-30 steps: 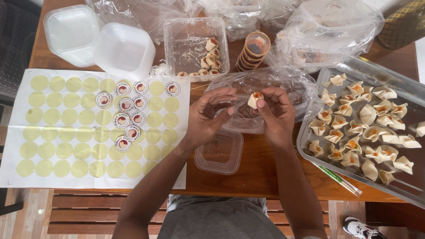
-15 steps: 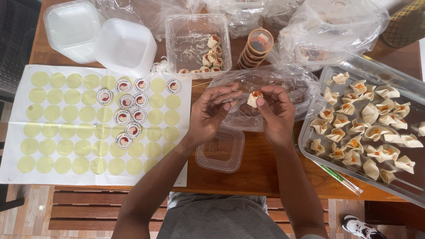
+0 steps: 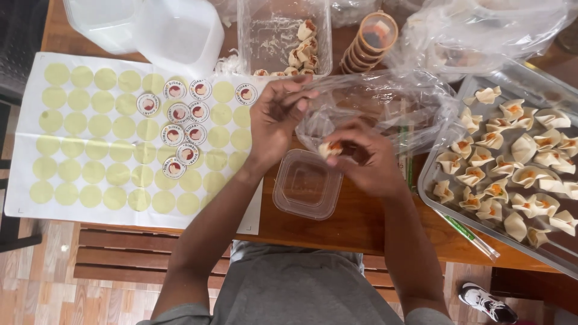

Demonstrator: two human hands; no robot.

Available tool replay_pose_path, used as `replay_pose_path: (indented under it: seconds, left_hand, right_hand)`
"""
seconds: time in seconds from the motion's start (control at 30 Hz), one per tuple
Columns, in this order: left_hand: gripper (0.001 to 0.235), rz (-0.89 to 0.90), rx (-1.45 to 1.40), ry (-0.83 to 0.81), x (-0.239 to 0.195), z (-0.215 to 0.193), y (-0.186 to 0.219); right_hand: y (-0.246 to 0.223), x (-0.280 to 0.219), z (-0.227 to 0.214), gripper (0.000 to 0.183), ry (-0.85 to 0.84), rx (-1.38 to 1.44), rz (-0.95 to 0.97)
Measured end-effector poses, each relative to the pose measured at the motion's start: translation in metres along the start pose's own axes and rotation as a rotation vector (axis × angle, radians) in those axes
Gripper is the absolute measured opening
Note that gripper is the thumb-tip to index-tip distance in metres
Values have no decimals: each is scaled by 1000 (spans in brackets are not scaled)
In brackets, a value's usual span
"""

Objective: The person folds a dumpling and places it into a small plastic container. They add a small cup of sauce, close the container, apply a branded sticker to the lid, and place the sealed container into a plastic bag with chopsticks.

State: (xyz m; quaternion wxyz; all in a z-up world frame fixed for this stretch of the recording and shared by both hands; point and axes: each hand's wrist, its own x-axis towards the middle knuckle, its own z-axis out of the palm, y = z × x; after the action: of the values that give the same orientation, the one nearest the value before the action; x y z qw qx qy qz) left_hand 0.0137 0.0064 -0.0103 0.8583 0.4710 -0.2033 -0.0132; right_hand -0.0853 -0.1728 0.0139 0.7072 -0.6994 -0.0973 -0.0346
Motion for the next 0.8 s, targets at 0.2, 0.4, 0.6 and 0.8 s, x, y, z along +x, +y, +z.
replay_pose_path:
  seconds: [0.2,0.4,0.6,0.8]
  left_hand:
    - [13,-50,56,25,5,-3,5]
    - [19,-101,87,48,2,-4,-4]
    - [26,-109,90,69,1,-1,-3]
    - [29,-96,138,-9,1,2,2]
  right_hand:
    - [-5,0,33,30,-226,-636,-297]
    - [-3,-10,50,21,-299,-1057,-300]
    - [17,-14,50,14,-353,-1184,-263]
    - [2,-10,54,17,-314,-1113,-308]
